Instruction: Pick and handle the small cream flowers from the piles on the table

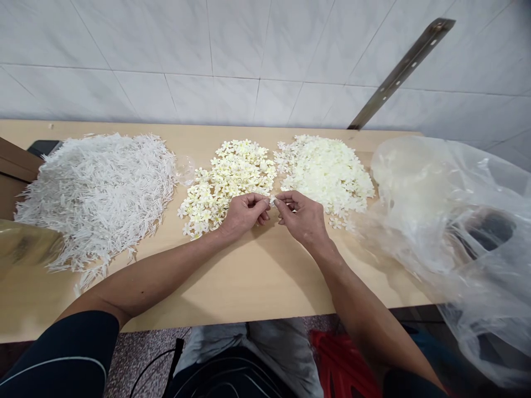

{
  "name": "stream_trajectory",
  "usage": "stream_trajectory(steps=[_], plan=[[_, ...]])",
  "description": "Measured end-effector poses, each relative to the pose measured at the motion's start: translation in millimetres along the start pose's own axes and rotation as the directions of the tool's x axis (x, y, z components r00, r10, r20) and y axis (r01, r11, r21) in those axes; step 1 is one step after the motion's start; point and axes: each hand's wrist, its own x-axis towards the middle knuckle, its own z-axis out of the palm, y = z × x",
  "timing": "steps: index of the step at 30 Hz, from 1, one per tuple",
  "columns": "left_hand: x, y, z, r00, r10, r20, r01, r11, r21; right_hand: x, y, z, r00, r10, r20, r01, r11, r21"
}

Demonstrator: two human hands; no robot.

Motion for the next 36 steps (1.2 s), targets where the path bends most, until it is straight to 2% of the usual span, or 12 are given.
stream_trajectory(steps=[4, 7, 10, 14, 17, 27, 36], plan=[[0, -2, 0.1, 1.0, 0.027, -0.001, -0.027, 0.999, 0.02, 0, 0, 0, 0.987, -0.135, -0.082, 0.123, 0.982, -0.14], [-1, -3, -0.4, 0.999, 0.054, 0.004, -0.054, 0.998, 0.038, -1, 0, -1, 0.978, -0.192, -0.086, 0.168, 0.959, -0.229], [-1, -4, -1.1, 0.998, 0.063, 0.014, -0.064, 0.997, 0.045, -1, 0, -1, 0.992, -0.117, -0.036, 0.108, 0.975, -0.197], [-1, -4, -2.2, 0.998, 0.052, 0.038, -0.054, 0.998, 0.034, -2, -2, -2, 0.999, 0.029, 0.04, -0.028, 0.999, -0.018], [0, -4, -2.9, 0.997, 0.054, 0.053, -0.055, 0.998, 0.03, -1, -5, -3, 0.994, 0.074, 0.08, -0.079, 0.995, 0.068], [-1, -3, -2.8, 0.996, 0.054, 0.072, -0.053, 0.998, -0.017, -1, -13, -7, 0.989, 0.103, 0.105, -0.117, 0.983, 0.144], [-1, -3, -2.3, 0.995, 0.056, 0.077, -0.055, 0.998, -0.014, -2, -2, 1, 0.999, 0.05, 0.003, -0.05, 0.998, 0.047]])
